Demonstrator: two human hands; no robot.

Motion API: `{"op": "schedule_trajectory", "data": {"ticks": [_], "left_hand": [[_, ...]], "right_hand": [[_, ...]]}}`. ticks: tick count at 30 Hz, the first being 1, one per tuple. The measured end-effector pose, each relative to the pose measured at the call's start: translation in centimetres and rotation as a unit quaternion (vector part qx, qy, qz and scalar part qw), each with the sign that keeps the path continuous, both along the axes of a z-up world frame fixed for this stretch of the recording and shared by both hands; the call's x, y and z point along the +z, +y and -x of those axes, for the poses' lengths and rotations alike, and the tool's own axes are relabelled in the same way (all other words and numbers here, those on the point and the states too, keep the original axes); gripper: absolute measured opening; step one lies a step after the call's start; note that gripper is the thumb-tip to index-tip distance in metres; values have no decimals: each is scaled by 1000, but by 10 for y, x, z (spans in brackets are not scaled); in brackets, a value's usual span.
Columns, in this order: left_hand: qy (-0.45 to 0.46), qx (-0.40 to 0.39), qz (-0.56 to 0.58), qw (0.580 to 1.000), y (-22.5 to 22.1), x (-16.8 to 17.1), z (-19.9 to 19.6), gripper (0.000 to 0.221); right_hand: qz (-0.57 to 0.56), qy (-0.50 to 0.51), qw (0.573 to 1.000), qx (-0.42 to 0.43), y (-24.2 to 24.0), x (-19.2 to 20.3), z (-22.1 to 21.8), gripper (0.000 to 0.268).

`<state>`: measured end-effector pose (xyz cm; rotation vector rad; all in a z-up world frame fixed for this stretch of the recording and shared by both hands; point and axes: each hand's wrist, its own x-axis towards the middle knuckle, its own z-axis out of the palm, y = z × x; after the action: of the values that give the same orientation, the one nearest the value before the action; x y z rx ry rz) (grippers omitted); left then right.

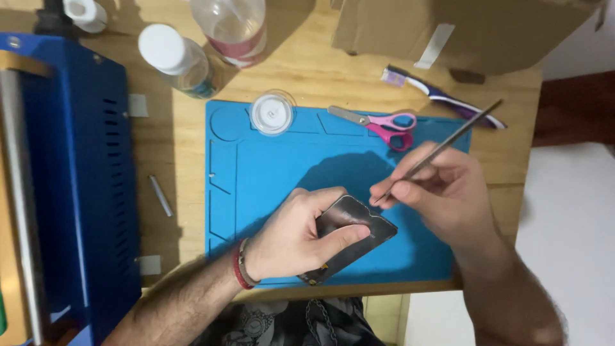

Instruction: Repairing a smartphone screen by prying the display assembly and cleaning the edges with a brush.

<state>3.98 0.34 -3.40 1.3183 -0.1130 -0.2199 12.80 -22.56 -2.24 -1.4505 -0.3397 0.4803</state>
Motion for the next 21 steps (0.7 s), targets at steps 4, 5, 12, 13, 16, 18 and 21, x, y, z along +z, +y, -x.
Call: {"op": "schedule_trajectory", "data": {"ticks": [4,5,12,13,16,18,21], "left_hand": [[-24,-36,-108,993,2,-1,-1,20],[-32,-37,-109,993,1,-1,-2,21],[-26,-34,-141,989,3,-5,-3,18],[-25,-32,-141,989,3,-6,-3,18],[-31,-29,-153,987,4,-7,-3,21],[-35,-42,-134,990,5,-6,-3,24],[-37,-41,-135,989,6,-6,-3,25]], "right_hand": [[102,-23,994,23,3,20,8,12],[120,-35,992,35,5,22,6,15],[131,-38,989,53,0,11,7,14],[131,-38,989,55,0,10,7,14],[147,-32,988,42,0,7,8,13],[135,-43,989,38,1,3,8,12],[143,-35,989,24,3,3,11,13]]}}
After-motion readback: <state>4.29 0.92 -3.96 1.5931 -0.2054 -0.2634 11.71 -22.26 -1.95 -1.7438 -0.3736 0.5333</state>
